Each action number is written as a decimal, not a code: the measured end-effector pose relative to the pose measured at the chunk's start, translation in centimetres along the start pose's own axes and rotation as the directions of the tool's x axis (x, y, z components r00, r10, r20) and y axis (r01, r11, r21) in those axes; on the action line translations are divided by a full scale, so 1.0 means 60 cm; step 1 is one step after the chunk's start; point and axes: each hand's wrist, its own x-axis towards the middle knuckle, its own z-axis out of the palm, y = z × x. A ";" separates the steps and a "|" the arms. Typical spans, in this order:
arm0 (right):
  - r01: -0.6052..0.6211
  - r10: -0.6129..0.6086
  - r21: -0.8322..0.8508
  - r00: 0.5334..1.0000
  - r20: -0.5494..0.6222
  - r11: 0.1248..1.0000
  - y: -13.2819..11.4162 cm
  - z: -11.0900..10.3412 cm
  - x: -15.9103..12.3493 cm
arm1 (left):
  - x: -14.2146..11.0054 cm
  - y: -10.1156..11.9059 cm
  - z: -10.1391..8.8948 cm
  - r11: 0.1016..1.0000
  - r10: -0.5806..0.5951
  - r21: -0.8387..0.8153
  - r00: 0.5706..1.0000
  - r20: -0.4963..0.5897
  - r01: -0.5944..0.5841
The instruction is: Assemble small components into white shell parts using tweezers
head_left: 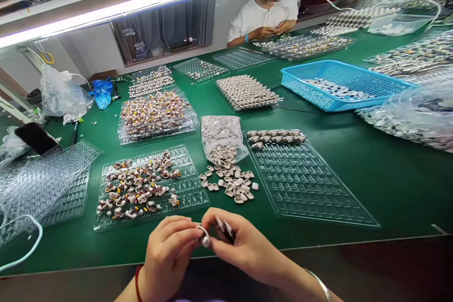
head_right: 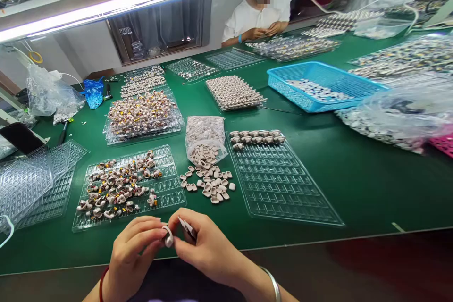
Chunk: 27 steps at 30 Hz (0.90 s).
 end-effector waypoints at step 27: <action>-0.425 0.357 0.554 0.905 0.232 0.716 -0.003 -0.008 0.021 | -0.006 -0.006 -0.003 0.962 0.206 0.173 0.977 0.059 -0.213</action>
